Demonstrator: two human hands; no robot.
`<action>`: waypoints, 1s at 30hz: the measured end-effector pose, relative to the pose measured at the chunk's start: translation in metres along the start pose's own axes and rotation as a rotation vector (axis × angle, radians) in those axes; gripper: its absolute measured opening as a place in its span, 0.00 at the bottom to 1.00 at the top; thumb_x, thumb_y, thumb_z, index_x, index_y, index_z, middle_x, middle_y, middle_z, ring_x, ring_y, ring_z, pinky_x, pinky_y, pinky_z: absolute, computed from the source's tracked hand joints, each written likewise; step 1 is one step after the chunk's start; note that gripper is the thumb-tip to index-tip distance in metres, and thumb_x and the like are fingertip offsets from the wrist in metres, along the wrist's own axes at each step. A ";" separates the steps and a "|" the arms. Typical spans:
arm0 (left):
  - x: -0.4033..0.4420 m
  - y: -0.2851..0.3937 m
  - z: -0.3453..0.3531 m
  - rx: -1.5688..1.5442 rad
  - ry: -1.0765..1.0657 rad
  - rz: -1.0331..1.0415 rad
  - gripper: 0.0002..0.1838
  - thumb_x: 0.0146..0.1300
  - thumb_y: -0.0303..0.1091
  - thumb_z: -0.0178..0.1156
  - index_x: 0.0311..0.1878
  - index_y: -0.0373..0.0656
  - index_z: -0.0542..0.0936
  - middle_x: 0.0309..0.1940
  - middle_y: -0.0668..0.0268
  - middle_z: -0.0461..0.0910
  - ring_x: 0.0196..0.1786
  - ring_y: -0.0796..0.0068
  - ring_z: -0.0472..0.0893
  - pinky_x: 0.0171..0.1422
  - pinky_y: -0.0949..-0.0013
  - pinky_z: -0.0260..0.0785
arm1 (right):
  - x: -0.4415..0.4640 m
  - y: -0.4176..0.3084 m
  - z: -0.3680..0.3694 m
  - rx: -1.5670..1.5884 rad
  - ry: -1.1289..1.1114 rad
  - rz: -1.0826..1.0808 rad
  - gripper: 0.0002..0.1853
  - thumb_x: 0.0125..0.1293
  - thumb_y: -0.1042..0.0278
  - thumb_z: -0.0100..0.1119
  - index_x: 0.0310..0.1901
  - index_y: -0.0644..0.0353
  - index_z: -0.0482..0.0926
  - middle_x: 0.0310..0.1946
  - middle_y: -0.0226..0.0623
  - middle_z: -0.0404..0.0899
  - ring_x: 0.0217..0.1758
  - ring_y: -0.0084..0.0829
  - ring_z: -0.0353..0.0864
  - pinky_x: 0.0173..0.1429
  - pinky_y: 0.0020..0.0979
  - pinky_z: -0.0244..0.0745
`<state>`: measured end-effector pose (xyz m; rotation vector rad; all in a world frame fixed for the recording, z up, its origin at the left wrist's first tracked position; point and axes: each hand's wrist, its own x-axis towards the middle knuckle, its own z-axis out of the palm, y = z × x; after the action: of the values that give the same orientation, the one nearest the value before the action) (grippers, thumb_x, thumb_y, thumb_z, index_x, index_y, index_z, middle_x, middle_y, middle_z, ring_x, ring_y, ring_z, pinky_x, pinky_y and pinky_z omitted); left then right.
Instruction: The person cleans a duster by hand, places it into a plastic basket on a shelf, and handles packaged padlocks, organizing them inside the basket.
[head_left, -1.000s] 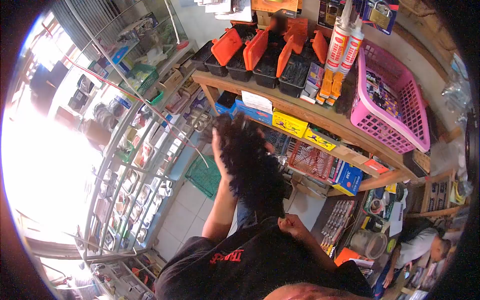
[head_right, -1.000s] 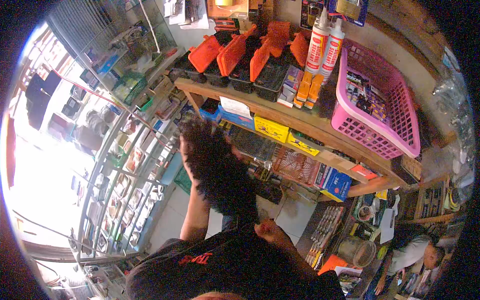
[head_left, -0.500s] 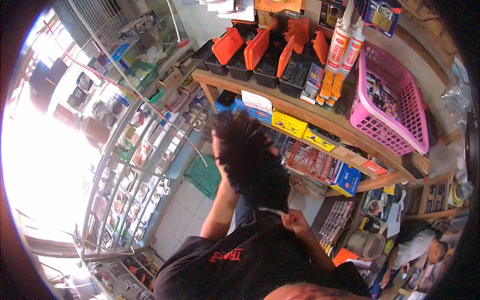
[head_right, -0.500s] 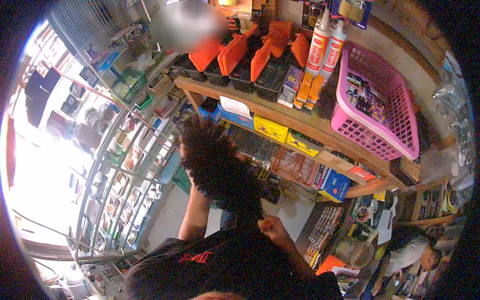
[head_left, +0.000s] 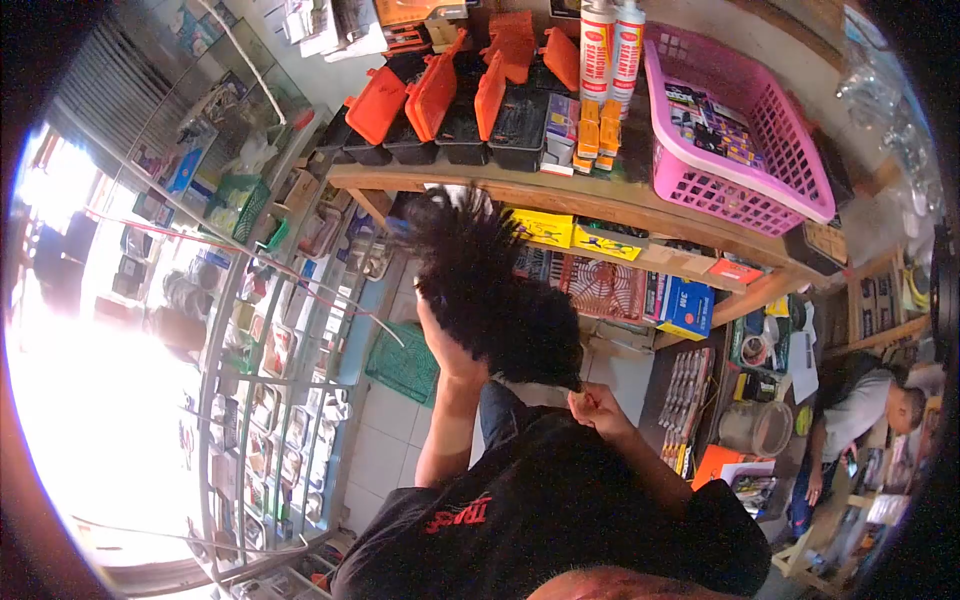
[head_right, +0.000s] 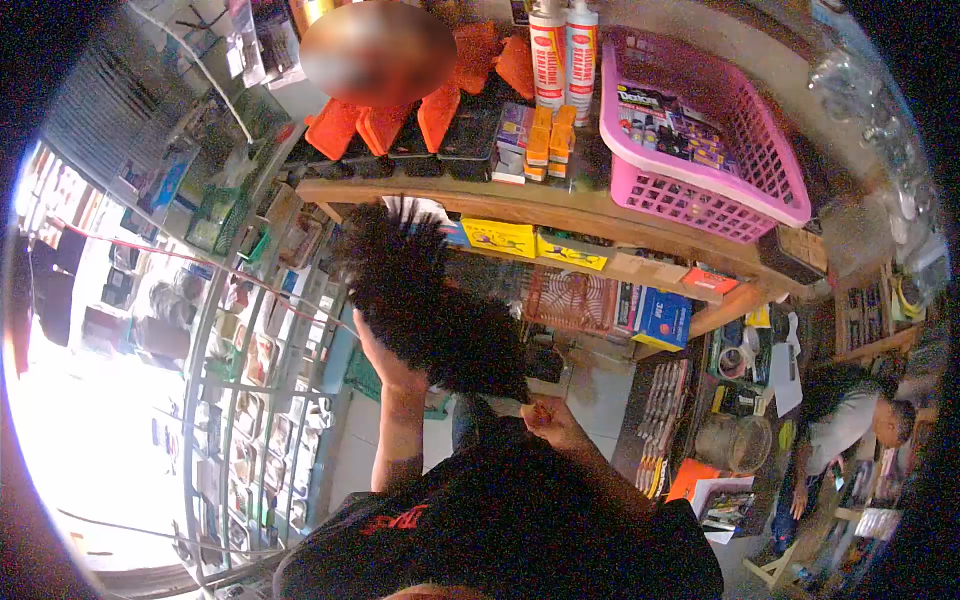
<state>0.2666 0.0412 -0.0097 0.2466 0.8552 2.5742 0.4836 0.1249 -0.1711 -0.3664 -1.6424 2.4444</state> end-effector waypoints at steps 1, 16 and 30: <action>0.001 0.009 0.006 -0.043 -0.015 -0.041 0.29 0.72 0.54 0.36 0.64 0.42 0.68 0.60 0.59 0.72 0.63 0.62 0.71 0.69 0.59 0.60 | -0.002 0.005 -0.001 0.007 0.001 0.023 0.12 0.67 0.63 0.56 0.28 0.58 0.70 0.17 0.23 0.64 0.18 0.14 0.58 0.21 0.20 0.51; 0.008 0.032 0.011 -0.077 0.053 -0.195 0.39 0.67 0.66 0.38 0.60 0.38 0.72 0.52 0.58 0.79 0.54 0.61 0.78 0.61 0.62 0.68 | -0.021 0.021 -0.029 -0.038 0.038 -0.075 0.09 0.63 0.67 0.59 0.30 0.58 0.70 0.19 0.26 0.63 0.22 0.18 0.61 0.22 0.24 0.53; 0.005 0.026 0.000 -0.281 -0.272 -0.135 0.41 0.66 0.66 0.36 0.66 0.37 0.65 0.62 0.54 0.70 0.64 0.51 0.70 0.70 0.48 0.59 | -0.028 0.043 -0.008 0.191 0.037 0.028 0.16 0.64 0.68 0.56 0.21 0.56 0.63 0.18 0.24 0.61 0.23 0.20 0.56 0.28 0.25 0.55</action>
<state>0.2540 0.0249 0.0061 0.4256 0.3935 2.4243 0.5120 0.1081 -0.2109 -0.4051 -1.3828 2.5713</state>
